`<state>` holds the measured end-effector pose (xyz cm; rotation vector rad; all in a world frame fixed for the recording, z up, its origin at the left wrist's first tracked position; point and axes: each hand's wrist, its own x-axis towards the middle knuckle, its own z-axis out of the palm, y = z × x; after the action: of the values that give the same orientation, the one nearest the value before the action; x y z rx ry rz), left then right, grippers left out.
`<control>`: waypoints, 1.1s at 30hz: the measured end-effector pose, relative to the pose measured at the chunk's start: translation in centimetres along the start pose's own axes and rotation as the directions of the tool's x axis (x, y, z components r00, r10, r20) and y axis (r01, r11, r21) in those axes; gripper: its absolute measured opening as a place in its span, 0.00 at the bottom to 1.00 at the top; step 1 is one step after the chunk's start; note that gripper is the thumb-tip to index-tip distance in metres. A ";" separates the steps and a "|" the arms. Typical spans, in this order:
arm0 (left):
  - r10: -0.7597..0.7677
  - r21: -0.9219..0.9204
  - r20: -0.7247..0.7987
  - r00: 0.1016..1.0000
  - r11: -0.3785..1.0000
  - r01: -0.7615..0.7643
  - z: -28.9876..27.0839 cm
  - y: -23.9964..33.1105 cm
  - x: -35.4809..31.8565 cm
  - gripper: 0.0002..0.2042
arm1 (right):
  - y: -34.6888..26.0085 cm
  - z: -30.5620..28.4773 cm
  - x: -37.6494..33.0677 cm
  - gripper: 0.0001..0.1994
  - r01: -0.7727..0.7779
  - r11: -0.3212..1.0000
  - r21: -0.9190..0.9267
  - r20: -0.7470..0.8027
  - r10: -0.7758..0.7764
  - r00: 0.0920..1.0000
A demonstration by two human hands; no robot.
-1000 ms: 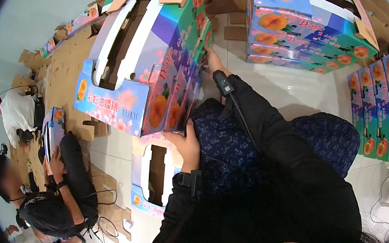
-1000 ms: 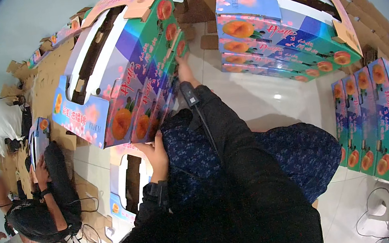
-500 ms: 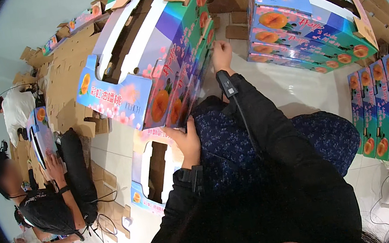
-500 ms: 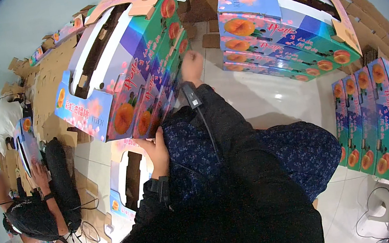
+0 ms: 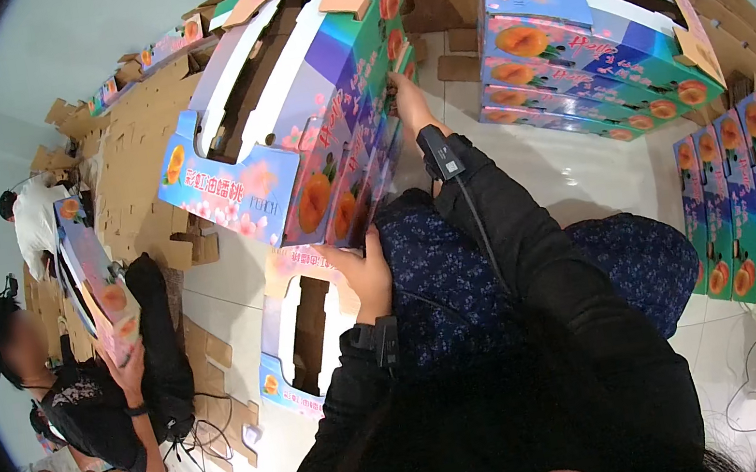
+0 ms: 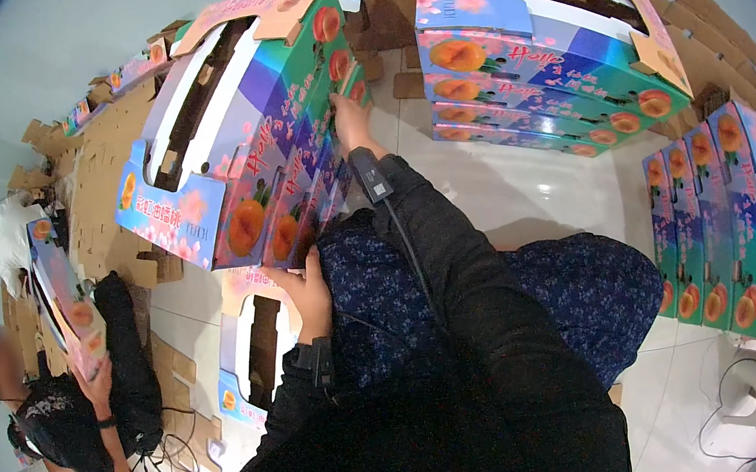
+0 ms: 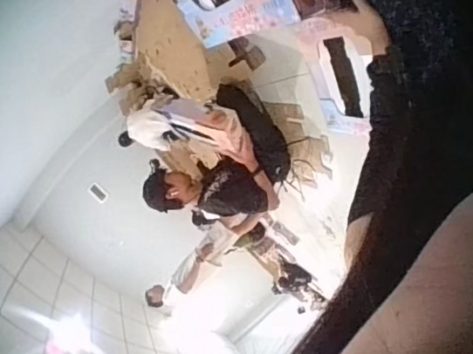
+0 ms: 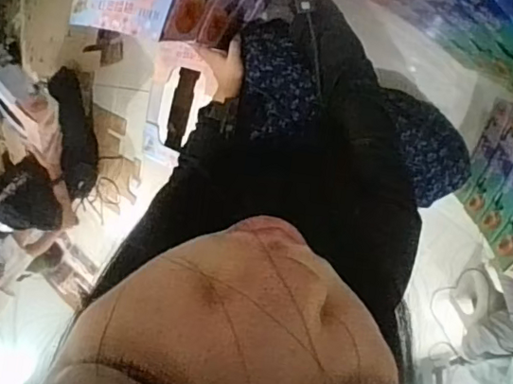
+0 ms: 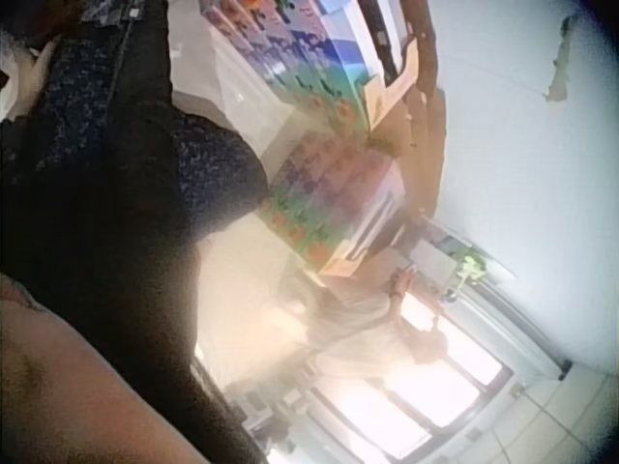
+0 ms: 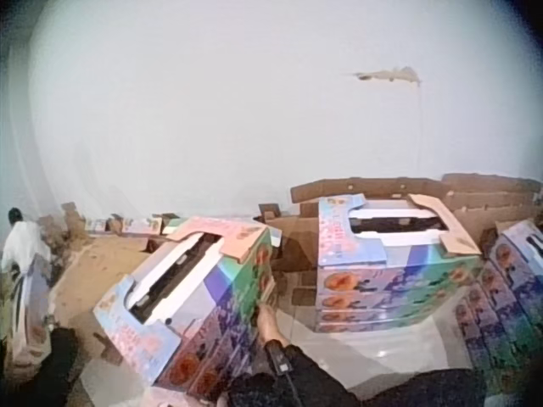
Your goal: Organize and stack cardboard boxes on the floor.
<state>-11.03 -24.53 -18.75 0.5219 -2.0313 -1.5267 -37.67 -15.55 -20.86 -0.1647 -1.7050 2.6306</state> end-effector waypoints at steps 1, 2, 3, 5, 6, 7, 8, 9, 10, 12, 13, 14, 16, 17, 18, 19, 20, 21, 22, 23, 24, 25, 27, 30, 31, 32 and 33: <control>0.076 -0.019 0.010 0.997 0.997 -0.076 0.0 0.2 0.0 0.39 | 0.3 -0.2 0.3 0.19 -0.057 0.998 0.032 0.013 0.057 0.998; 0.067 -0.032 0.021 0.998 0.997 -0.066 0.0 0.4 -0.1 0.39 | 0.6 -0.3 0.5 0.19 -0.098 0.991 0.088 0.033 0.095 0.995; 0.074 -0.056 0.033 0.997 0.996 -0.073 0.1 0.6 -0.1 0.39 | 1.0 -0.3 0.8 0.19 -0.114 0.991 0.064 0.026 0.112 0.993; 0.060 -0.059 0.032 0.998 0.997 -0.058 0.1 1.1 -0.1 0.42 | 1.5 -0.1 1.4 0.19 -0.077 0.995 0.065 -0.019 0.079 0.997; 0.059 -0.070 0.037 0.998 0.996 -0.057 0.1 1.2 0.0 0.45 | 1.7 -0.1 1.6 0.19 -0.065 0.996 0.064 -0.035 0.068 0.997; 0.062 -0.069 0.032 0.998 0.996 -0.060 0.0 1.3 0.0 0.45 | 1.8 -0.2 1.8 0.19 -0.102 0.993 0.057 -0.041 0.104 0.994; 0.060 -0.083 0.042 0.997 0.995 -0.057 0.0 1.3 0.1 0.45 | 1.9 -0.3 1.7 0.19 -0.121 0.991 0.054 -0.043 0.123 0.991; 0.035 -0.093 0.055 0.998 0.995 -0.029 0.0 1.2 0.1 0.45 | 1.8 -0.4 1.7 0.19 -0.139 0.989 0.050 -0.046 0.142 0.989; 0.059 -0.097 0.049 0.997 0.994 -0.054 0.0 1.2 0.1 0.45 | 1.6 -0.6 1.5 0.18 -0.165 0.985 0.058 -0.012 0.166 0.986; 0.024 -0.101 0.055 0.998 0.995 -0.018 0.0 1.0 0.1 0.45 | 0.8 -0.8 0.9 0.17 -0.190 0.980 0.064 0.025 0.189 0.982; 0.011 -0.091 0.051 0.999 0.996 -0.006 0.0 0.9 0.0 0.45 | 0.3 -0.7 0.4 0.16 -0.173 0.984 0.046 -0.066 0.176 0.982; 0.038 -0.064 0.030 0.999 0.997 -0.036 0.0 0.9 0.0 0.41 | -0.4 -0.5 -0.1 0.14 -0.192 0.981 0.037 -0.192 0.196 0.962; 0.064 -0.035 0.007 0.998 0.997 -0.064 0.0 0.9 0.0 0.38 | -2.1 -0.2 -1.6 0.13 0.050 0.999 0.012 -0.274 -0.045 0.961; 0.065 0.020 -0.012 0.998 0.998 -0.064 0.0 1.0 -0.1 0.38 | -3.0 -0.1 -2.5 0.12 0.213 0.977 -0.010 -0.410 -0.198 0.890; 0.067 0.067 -0.022 0.998 0.996 -0.065 -0.1 1.1 -0.1 0.38 | -4.0 -0.1 -3.4 0.11 0.254 0.967 0.018 -0.336 -0.234 0.912; 0.068 0.076 -0.034 0.997 0.995 -0.065 -0.1 1.2 -0.1 0.38 | -5.1 0.2 -4.0 0.11 0.254 0.967 0.019 -0.333 -0.234 0.913; 0.080 0.014 -0.026 0.996 0.997 -0.080 -0.1 1.3 -0.2 0.38 | -6.0 0.5 -4.8 0.11 0.259 0.965 0.047 -0.258 -0.239 0.936; 0.092 -0.057 -0.011 0.996 0.994 -0.092 -0.2 1.2 -0.2 0.38 | -6.9 0.7 -5.3 0.12 0.263 0.962 0.073 -0.181 -0.247 0.952; 0.092 -0.052 -0.018 0.996 0.994 -0.093 -0.2 1.2 -0.3 0.38 | -7.6 1.2 -5.7 0.12 0.264 0.962 0.072 -0.181 -0.248 0.952; 0.095 -0.050 -0.020 0.995 0.994 -0.096 -0.2 1.1 -0.3 0.37 | -8.2 1.9 -6.0 0.15 0.325 0.944 0.053 -0.176 -0.311 0.934; 0.101 -0.051 -0.023 0.995 0.994 -0.102 -0.2 1.0 -0.3 0.36 | -8.7 2.3 -6.1 0.19 0.387 0.921 0.035 -0.168 -0.377 0.911; 0.103 -0.054 -0.025 0.994 0.993 -0.105 -0.2 0.9 -0.2 0.36 | -9.1 2.5 -6.1 0.19 0.391 0.920 0.036 -0.166 -0.380 0.910; 0.088 0.198 -0.017 0.996 0.977 -0.082 -0.6 0.8 -0.1 0.33 | -9.2 3.0 -6.1 0.28 0.468 0.842 -0.267 -0.061 -0.500 0.864; -0.109 0.219 0.060 0.992 0.971 0.093 -1.1 1.5 0.0 0.40 | -8.5 3.0 -6.3 0.35 0.461 0.858 -0.228 0.114 -0.447 0.887; -0.089 0.185 0.029 0.996 0.979 0.083 -1.3 1.9 0.0 0.43 | -8.1 2.9 -6.5 0.36 0.472 0.855 -0.216 0.157 -0.446 0.881; -0.132 0.333 0.054 0.990 0.937 0.107 -1.7 2.4 -0.3 0.43 | -8.0 2.8 -6.5 0.38 0.481 0.852 -0.207 0.211 -0.441 0.872; -0.147 0.483 0.020 0.989 0.867 0.119 -1.8 2.9 -0.6 0.43 | -7.9 2.5 -6.7 0.40 0.447 0.845 -0.293 0.223 -0.394 0.892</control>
<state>-9.36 -24.68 -15.70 0.8327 -2.4750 -1.1023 -31.68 -15.01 -12.11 0.3873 -1.9560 2.0681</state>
